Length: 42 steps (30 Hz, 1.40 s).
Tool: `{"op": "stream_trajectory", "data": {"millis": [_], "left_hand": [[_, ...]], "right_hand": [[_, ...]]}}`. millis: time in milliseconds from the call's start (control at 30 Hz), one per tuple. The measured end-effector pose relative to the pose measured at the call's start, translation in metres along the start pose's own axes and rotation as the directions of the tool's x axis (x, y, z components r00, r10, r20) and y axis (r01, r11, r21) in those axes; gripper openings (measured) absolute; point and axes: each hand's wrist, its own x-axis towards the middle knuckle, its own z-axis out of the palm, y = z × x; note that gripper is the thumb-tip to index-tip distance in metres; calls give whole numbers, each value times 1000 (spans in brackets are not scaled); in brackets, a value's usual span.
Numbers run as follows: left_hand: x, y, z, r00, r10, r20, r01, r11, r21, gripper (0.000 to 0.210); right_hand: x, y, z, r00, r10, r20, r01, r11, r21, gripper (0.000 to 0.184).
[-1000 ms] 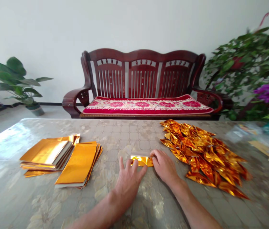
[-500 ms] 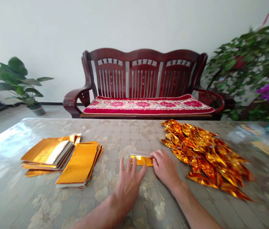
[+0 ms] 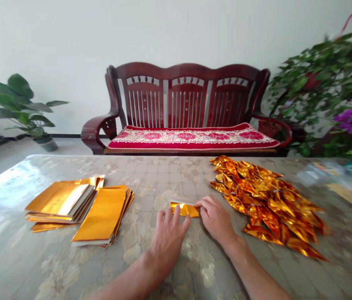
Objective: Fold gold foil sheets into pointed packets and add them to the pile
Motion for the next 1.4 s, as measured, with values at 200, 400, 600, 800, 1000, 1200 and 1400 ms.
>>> {"op": "stream_trajectory", "data": {"millis": [200,400,600,800,1000,1200,1400], "left_hand": [[7,-4,-2,996,89,3,-89,995,-45,24],[5,-3,5,998,60,-17,-61,997,-46,28],[1,0,9,999,20,-47,-22,998,-56,32],[-1,-1,4,1000,14,-5,-14,994,-106,49],[-5,-10,9,998,-53,21,54,996,-72,60],[-10,-20,17,992,-127,9,127,992,-7,64],[-3,-2,1,977,-212,23,212,977,-5,56]], "right_hand": [[0,-2,-2,1000,-17,10,17,1000,17,27],[0,-3,0,1000,-27,-10,27,1000,-6,26],[0,-8,3,999,-2,-40,-2,997,-83,19],[-2,-16,11,999,7,-49,-19,971,-237,5],[-4,-18,16,996,-45,-82,14,936,-351,8],[-4,-17,14,996,-64,-70,34,929,-368,8],[-8,-25,3,978,-193,-76,158,931,-328,7]]}}
